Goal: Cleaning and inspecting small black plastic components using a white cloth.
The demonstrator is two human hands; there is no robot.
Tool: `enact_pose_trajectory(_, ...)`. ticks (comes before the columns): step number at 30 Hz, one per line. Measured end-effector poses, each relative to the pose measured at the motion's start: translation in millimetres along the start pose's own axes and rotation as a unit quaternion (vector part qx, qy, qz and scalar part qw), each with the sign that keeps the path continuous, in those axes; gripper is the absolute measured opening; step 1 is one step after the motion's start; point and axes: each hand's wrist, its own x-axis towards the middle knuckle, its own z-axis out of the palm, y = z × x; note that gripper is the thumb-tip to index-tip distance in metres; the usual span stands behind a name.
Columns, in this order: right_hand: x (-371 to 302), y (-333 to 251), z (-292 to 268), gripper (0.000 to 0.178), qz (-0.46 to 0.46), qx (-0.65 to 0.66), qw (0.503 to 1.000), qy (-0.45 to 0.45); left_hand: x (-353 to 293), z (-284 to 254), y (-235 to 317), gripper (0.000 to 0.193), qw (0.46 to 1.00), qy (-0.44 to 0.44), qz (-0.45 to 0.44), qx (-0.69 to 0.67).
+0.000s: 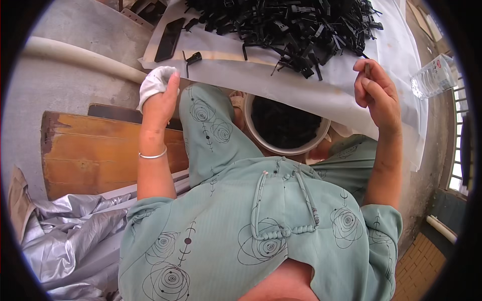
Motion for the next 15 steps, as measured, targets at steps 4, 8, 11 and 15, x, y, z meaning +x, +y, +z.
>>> enact_pose_trajectory(4,24.0,-21.2,47.5,0.025,-0.122,0.005,0.992,-0.011,27.2,19.4,-4.6,0.034,0.954,-0.028,0.198,0.222)
enact_pose_trajectory(8,29.7,-10.2,47.7,0.01,-0.134,0.076,0.986,-0.068,32.7,43.1,-16.1,0.029,0.964,-0.023,0.137,0.226)
enact_pose_trajectory(11,22.3,7.3,57.7,0.008,-0.215,-0.062,0.974,-0.024,7.8,48.8,52.9,0.024,0.992,-0.058,-0.048,-0.097)
enact_pose_trajectory(15,10.3,7.9,93.4,0.031,-0.382,-0.253,0.889,-0.01,-43.2,70.5,129.9,0.023,0.95,-0.102,-0.012,-0.296)
